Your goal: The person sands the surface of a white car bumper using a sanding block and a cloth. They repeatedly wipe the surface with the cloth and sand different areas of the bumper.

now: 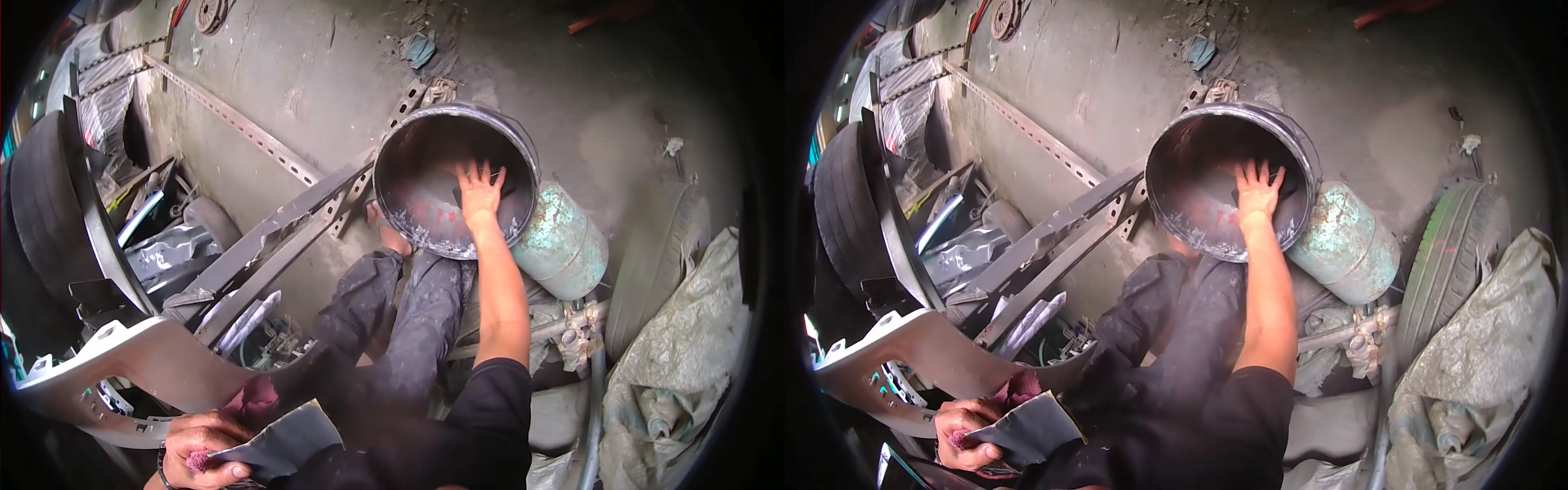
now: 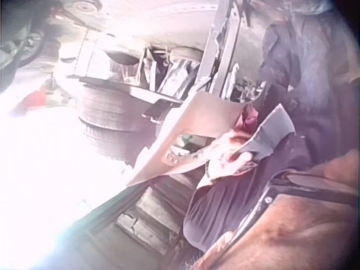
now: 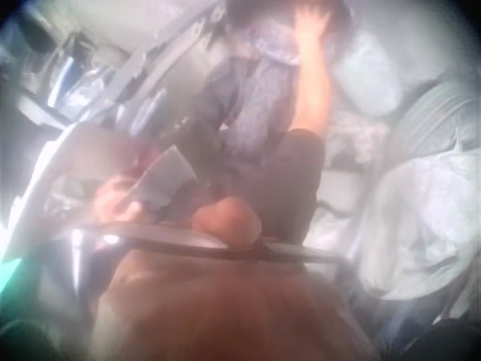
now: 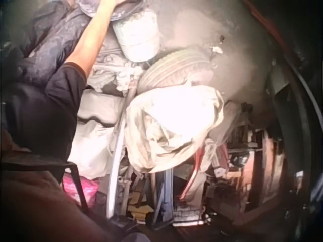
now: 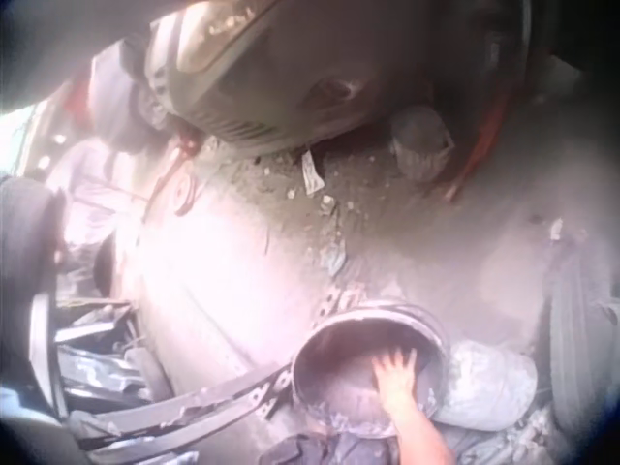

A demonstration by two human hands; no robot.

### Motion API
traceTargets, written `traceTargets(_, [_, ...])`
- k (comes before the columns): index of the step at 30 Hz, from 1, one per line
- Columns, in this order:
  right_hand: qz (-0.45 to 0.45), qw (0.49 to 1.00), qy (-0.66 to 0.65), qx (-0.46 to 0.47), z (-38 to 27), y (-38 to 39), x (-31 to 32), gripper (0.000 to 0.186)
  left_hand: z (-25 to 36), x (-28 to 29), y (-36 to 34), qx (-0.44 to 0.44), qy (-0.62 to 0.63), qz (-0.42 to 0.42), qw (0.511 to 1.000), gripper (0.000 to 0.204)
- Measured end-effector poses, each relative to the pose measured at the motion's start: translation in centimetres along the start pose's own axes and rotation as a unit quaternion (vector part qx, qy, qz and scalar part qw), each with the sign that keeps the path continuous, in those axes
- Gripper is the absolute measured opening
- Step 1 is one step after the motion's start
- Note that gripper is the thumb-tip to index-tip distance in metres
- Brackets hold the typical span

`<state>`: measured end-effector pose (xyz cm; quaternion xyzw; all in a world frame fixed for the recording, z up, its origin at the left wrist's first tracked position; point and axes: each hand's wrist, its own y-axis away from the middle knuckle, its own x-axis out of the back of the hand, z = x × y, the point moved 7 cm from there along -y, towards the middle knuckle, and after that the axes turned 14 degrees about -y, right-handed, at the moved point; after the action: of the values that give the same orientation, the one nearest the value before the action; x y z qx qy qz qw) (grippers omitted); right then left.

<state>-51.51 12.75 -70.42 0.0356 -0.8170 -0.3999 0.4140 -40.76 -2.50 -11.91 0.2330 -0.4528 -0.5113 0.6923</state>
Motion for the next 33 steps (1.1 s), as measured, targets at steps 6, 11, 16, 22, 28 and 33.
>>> traceTargets(6, [0.092,0.951,-0.261,-0.139,1.5,0.3,4.3,0.069,0.3,1.1,0.1,0.092,-0.064,0.003,0.994,0.025])
traceTargets(11, [0.154,0.666,-0.726,-0.073,-4.0,9.8,15.4,0.072,2.7,2.4,0.0,0.097,-0.159,0.024,0.982,0.021])
traceTargets(16, [0.207,0.516,-0.829,0.060,-14.3,29.0,34.2,0.082,4.5,3.5,-0.3,0.035,-0.172,0.069,0.982,0.024])
traceTargets(22, [0.175,0.664,-0.714,0.135,-21.4,35.7,38.0,0.078,6.2,4.4,1.9,-0.068,-0.124,0.112,0.984,0.025])
traceTargets(28, [0.132,0.557,-0.812,0.118,-23.2,36.8,36.1,0.075,2.4,3.8,3.8,0.002,0.227,0.037,0.973,0.019])
traceTargets(33, [0.114,0.574,-0.801,0.129,-25.2,37.9,36.4,0.073,0.7,3.9,5.3,0.057,0.254,0.022,0.965,0.022])
